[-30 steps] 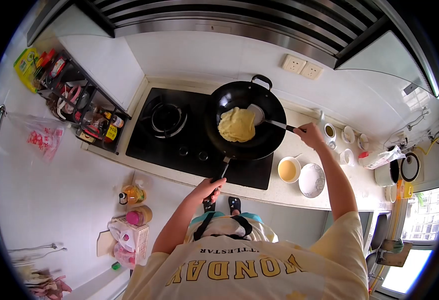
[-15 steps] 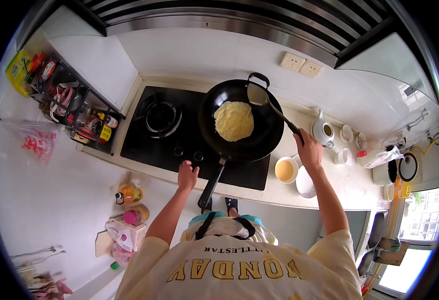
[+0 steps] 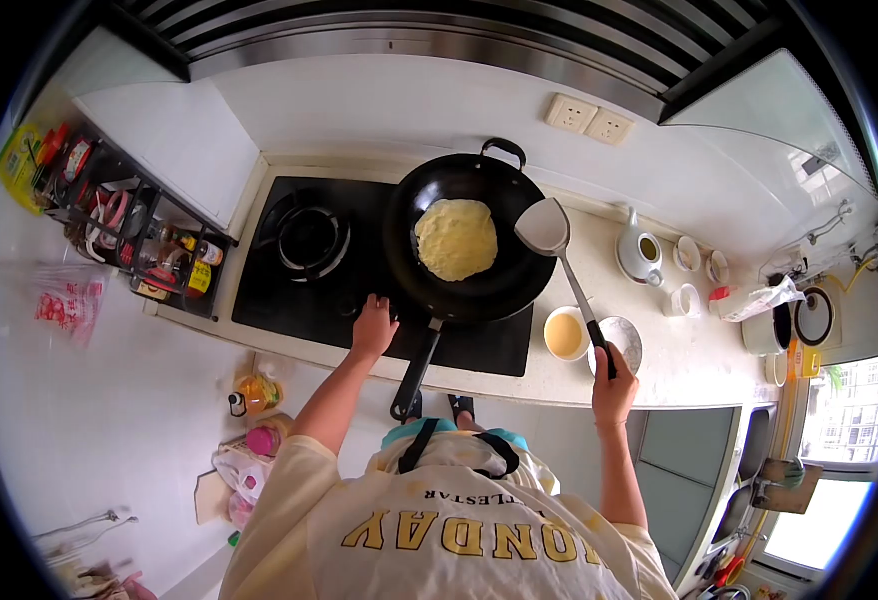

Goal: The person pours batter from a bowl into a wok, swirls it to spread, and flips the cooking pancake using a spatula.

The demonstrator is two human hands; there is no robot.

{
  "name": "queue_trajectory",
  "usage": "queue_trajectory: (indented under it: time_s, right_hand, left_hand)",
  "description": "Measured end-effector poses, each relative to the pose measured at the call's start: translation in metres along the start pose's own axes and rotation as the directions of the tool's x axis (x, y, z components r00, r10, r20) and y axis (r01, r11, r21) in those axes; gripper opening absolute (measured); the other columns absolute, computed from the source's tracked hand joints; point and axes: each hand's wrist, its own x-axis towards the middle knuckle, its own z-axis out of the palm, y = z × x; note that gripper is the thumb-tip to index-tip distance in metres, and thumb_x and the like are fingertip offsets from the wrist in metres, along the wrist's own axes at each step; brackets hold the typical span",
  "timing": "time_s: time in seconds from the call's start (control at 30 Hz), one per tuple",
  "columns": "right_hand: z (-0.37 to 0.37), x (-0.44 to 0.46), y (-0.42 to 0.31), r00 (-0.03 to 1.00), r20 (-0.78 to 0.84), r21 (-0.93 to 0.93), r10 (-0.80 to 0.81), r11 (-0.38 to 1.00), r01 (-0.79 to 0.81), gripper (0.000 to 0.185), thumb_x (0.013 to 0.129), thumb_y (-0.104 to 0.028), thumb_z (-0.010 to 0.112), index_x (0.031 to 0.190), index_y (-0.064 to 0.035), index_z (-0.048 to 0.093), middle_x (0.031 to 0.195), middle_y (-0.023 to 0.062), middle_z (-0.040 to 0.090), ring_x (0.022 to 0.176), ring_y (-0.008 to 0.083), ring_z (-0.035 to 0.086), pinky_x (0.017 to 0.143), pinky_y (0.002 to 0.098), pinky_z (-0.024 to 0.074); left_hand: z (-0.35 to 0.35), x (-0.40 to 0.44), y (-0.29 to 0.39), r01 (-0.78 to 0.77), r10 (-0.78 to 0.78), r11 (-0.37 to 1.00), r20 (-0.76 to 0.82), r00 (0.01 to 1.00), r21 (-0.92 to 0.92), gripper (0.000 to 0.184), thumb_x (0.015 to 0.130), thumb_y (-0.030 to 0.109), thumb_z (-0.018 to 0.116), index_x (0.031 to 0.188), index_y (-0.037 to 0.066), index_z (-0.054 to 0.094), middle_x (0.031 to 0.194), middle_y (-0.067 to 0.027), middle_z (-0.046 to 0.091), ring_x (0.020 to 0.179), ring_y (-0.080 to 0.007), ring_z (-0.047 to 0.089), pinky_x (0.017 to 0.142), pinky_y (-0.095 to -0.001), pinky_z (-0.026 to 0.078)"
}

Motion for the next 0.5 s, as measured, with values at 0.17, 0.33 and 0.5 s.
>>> queue_trajectory:
  time_s: [0.17,0.33,0.5]
  right_hand:
    - [0.01,-0.018,0.0,0.995,-0.009,0.067,0.103,0.993,-0.102,0.024,0.091,-0.019,0.065,0.103,0.0007,0.068,0.06,0.0107,0.055,0.052,0.0083,0.045,0.049,0.0268,0.0395]
    - [0.019,-0.025,-0.001,0.994,-0.014,0.101,0.106,0.989,-0.104,0.025,0.091,-0.019,0.065,0.104,0.0023,0.067,0.064,0.0113,0.06,0.054,0.0091,0.048,0.052,0.0259,0.0425]
    - [0.018,-0.03,-0.005,0.994,0.003,0.103,0.113,0.988,-0.113,0.025,0.091,-0.019,0.065,0.104,0.0016,0.068,0.065,0.0116,0.062,0.055,0.0089,0.048,0.053,0.0257,0.0433]
  left_hand:
    - [0.006,0.003,-0.005,-0.03,0.03,0.999,0.013,0.999,0.034,0.038,0.075,0.016,0.076,0.101,-0.001,0.055,0.108,-0.0165,0.052,0.098,-0.0322,0.06,0.079,-0.0364,0.055]
    - [0.005,0.003,-0.002,-0.018,0.018,0.999,0.027,0.999,0.034,0.036,0.075,0.015,0.076,0.099,-0.002,0.055,0.108,-0.0169,0.053,0.099,-0.032,0.06,0.079,-0.0358,0.055]
    - [0.021,0.003,-0.011,-0.059,0.062,0.996,-0.036,0.997,0.067,0.042,0.074,0.016,0.077,0.102,-0.002,0.052,0.108,-0.0176,0.051,0.1,-0.0323,0.059,0.079,-0.0363,0.055]
